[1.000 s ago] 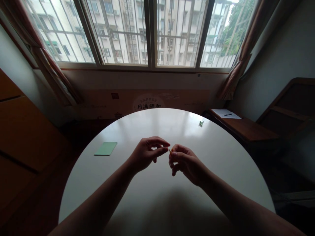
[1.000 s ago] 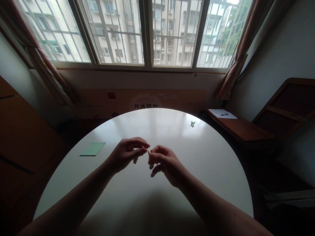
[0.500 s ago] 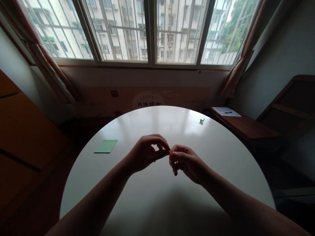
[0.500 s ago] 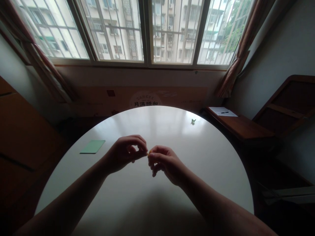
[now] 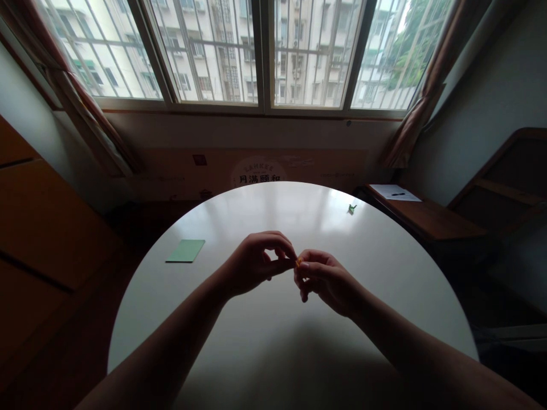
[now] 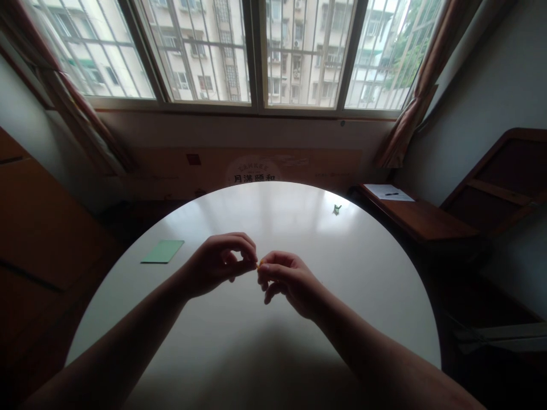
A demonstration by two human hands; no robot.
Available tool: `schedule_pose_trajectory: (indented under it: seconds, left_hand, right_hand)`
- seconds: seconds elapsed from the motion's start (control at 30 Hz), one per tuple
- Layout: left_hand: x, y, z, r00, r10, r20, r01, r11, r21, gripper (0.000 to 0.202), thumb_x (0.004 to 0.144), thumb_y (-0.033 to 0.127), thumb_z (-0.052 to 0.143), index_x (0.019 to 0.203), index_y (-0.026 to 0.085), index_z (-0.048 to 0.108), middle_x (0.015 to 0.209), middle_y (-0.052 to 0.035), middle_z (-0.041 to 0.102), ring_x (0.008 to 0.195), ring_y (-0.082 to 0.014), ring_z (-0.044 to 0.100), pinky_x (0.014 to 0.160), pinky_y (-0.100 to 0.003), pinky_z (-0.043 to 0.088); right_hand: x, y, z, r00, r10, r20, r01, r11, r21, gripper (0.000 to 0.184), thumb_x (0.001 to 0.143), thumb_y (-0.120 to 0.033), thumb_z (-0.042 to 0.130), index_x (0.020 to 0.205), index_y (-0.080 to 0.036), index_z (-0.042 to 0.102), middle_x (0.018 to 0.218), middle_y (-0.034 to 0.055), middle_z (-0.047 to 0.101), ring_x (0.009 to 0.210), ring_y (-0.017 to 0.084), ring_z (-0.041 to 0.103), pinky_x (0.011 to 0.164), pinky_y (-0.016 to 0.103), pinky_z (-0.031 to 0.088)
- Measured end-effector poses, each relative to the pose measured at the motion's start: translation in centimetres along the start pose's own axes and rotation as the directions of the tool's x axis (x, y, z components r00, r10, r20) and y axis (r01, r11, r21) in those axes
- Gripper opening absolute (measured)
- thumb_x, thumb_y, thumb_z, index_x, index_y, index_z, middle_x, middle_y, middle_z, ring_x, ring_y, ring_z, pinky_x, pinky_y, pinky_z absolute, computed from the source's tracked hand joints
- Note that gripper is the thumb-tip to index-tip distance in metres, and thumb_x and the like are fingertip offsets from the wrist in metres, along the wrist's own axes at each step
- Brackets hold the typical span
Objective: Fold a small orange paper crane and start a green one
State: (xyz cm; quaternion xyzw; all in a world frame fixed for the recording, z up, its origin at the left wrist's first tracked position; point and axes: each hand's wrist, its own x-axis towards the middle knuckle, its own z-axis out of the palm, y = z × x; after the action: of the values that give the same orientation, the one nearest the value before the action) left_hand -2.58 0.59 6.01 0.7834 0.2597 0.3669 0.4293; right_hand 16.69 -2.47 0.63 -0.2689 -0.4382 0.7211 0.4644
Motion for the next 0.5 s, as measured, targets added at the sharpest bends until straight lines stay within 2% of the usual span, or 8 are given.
schedule_pose_trajectory:
  seconds: [0.13, 0.23, 0.37, 0.5]
  left_hand:
    - [0.01, 0.03, 0.00, 1.000, -0.014, 0.010, 0.014, 1.000, -0.014, 0.006, 0.083, 0.018, 0.070, 0.079, 0.014, 0.069, 0.083, -0.0038, 0.063, 0.065, -0.0122, 0.060, 0.039, -0.016, 0.048]
    - [-0.08, -0.03, 0.00, 1.000, 0.016, 0.013, -0.016, 0.999, 0.040, 0.005, 0.084, 0.016, 0.069, 0.079, 0.014, 0.068, 0.084, -0.0043, 0.063, 0.068, -0.0125, 0.061, 0.042, -0.016, 0.048]
    - [-0.22, 0.11, 0.30, 0.990, 0.144, 0.006, -0.142, 0.966, 0.214, 0.008, 0.083, 0.008, 0.066, 0.078, 0.015, 0.068, 0.085, -0.0043, 0.065, 0.069, -0.0105, 0.061, 0.047, -0.014, 0.046]
    - [-0.35, 0.39, 0.65, 0.961, 0.275, -0.019, -0.251, 0.902, 0.352, 0.010, 0.082, 0.006, 0.066, 0.079, 0.015, 0.068, 0.087, -0.0042, 0.067, 0.066, -0.0093, 0.061, 0.048, -0.016, 0.048]
  right_hand:
    - [0.07, 0.07, -0.09, 1.000, -0.003, 0.013, 0.003, 1.000, 0.008, 0.020, 0.077, -0.031, 0.080, 0.076, -0.016, 0.066, 0.065, 0.0004, 0.063, 0.055, 0.012, 0.057, 0.048, 0.022, 0.052]
    - [0.11, 0.07, -0.11, 1.000, -0.009, 0.014, 0.009, 1.000, 0.005, 0.020, 0.078, -0.031, 0.080, 0.077, -0.017, 0.067, 0.065, 0.0005, 0.064, 0.056, 0.012, 0.057, 0.048, 0.022, 0.052]
    - [0.10, -0.06, -0.04, 0.999, -0.030, -0.013, 0.029, 0.999, -0.015, 0.022, 0.076, -0.032, 0.083, 0.076, -0.017, 0.067, 0.065, 0.0001, 0.063, 0.057, 0.012, 0.056, 0.049, 0.022, 0.052]
    - [0.15, -0.12, 0.07, 0.997, -0.072, -0.041, 0.071, 0.997, -0.028, 0.022, 0.075, -0.033, 0.084, 0.075, -0.016, 0.069, 0.065, -0.0002, 0.063, 0.057, 0.011, 0.056, 0.050, 0.022, 0.052]
